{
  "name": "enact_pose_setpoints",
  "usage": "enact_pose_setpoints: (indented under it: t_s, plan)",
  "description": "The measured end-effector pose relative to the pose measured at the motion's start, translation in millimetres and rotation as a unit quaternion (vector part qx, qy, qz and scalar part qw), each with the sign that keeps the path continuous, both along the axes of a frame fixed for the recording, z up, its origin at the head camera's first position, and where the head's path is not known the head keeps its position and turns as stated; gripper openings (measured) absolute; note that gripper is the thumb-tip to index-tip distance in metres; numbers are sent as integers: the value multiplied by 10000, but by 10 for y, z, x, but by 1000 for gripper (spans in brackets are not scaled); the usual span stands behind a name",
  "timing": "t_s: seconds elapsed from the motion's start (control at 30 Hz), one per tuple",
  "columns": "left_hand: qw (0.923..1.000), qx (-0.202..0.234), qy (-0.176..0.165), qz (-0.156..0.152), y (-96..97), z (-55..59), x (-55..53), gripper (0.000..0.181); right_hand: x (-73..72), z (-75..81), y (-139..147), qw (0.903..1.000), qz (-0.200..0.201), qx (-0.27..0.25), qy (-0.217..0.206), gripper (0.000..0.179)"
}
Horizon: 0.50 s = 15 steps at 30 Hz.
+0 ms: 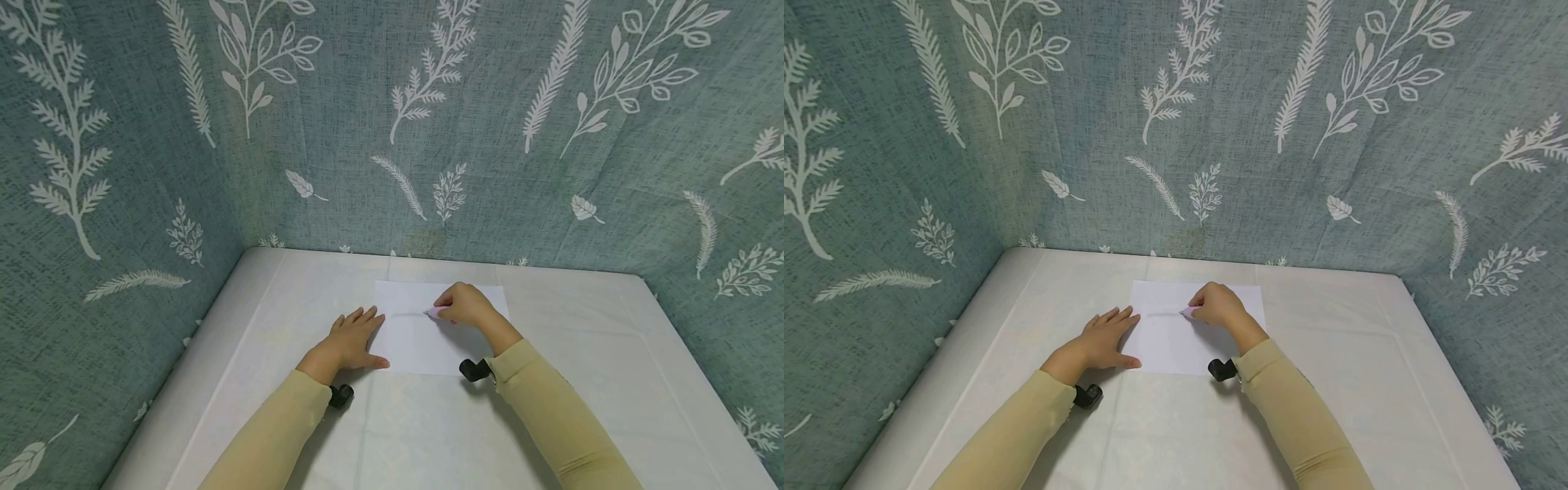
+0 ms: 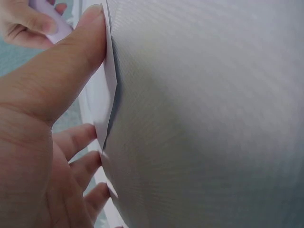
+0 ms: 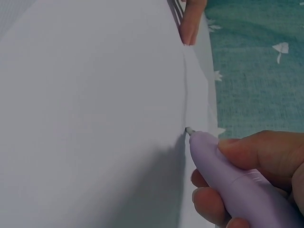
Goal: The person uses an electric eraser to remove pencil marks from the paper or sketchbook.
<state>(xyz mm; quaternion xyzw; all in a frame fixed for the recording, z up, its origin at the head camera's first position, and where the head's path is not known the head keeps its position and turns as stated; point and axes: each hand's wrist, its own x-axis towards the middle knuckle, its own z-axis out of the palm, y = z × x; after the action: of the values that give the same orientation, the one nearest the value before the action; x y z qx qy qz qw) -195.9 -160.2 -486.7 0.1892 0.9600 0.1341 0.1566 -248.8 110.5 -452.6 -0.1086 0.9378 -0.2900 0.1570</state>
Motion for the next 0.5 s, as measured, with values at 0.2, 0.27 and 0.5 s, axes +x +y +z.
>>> enact_pose_setpoints:
  t_s: [0.2, 0.27, 0.5]
  plan:
    - [10000, -8, 15, -13, 4, 11, 5, 101, -3, -2, -15, 9999, 152, 2, -7, 20]
    - [10000, 3, 6, -9, 3, 8, 4, 101, 0, -1, -21, 9997, 231, 10, -8, 20]
    - [10000, 23, 0, -7, 1, 16, 8, 101, 15, 27, -31, 9997, 187, 122, -81, 21]
